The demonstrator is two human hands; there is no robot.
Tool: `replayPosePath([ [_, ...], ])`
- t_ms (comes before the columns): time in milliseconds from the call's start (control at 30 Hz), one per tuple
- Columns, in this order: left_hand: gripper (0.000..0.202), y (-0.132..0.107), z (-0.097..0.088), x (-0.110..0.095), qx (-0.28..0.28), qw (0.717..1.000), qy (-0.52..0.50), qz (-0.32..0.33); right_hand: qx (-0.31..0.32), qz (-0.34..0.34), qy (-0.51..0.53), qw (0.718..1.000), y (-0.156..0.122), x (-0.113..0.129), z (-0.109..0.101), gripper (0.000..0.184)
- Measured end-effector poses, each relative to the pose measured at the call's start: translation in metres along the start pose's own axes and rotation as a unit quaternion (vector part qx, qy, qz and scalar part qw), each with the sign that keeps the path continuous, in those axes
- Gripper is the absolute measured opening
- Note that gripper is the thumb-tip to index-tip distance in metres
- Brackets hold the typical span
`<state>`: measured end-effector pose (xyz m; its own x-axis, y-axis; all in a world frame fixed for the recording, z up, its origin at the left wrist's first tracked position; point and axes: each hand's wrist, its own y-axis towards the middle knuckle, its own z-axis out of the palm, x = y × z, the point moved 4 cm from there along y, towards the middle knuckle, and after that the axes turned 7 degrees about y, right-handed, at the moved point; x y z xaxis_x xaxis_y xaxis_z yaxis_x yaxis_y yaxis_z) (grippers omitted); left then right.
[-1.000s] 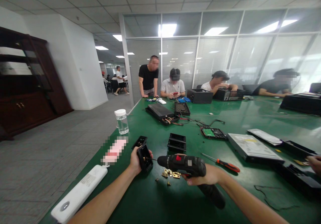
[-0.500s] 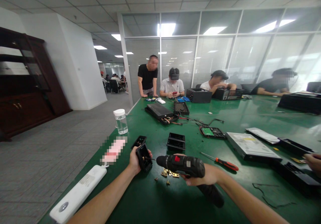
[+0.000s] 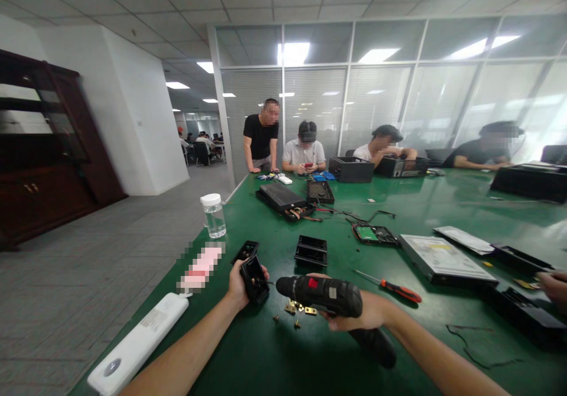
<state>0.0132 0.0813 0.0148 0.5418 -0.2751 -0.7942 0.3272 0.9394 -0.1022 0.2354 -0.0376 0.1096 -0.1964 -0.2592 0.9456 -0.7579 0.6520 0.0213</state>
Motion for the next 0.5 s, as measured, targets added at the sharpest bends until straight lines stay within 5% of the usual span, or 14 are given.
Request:
replayPosePath([
  [200, 0.038, -0.001, 0.002, -0.001, -0.006, 1.000, -0.001, 0.009, 0.023, 0.016, -0.033, 0.999, 0.001, -0.009, -0.006, 0.025],
  [500, 0.038, -0.001, 0.001, -0.001, -0.002, 1.000, -0.011, 0.007, 0.019, 0.032, -0.045, 0.998, 0.001, -0.011, -0.008, 0.022],
])
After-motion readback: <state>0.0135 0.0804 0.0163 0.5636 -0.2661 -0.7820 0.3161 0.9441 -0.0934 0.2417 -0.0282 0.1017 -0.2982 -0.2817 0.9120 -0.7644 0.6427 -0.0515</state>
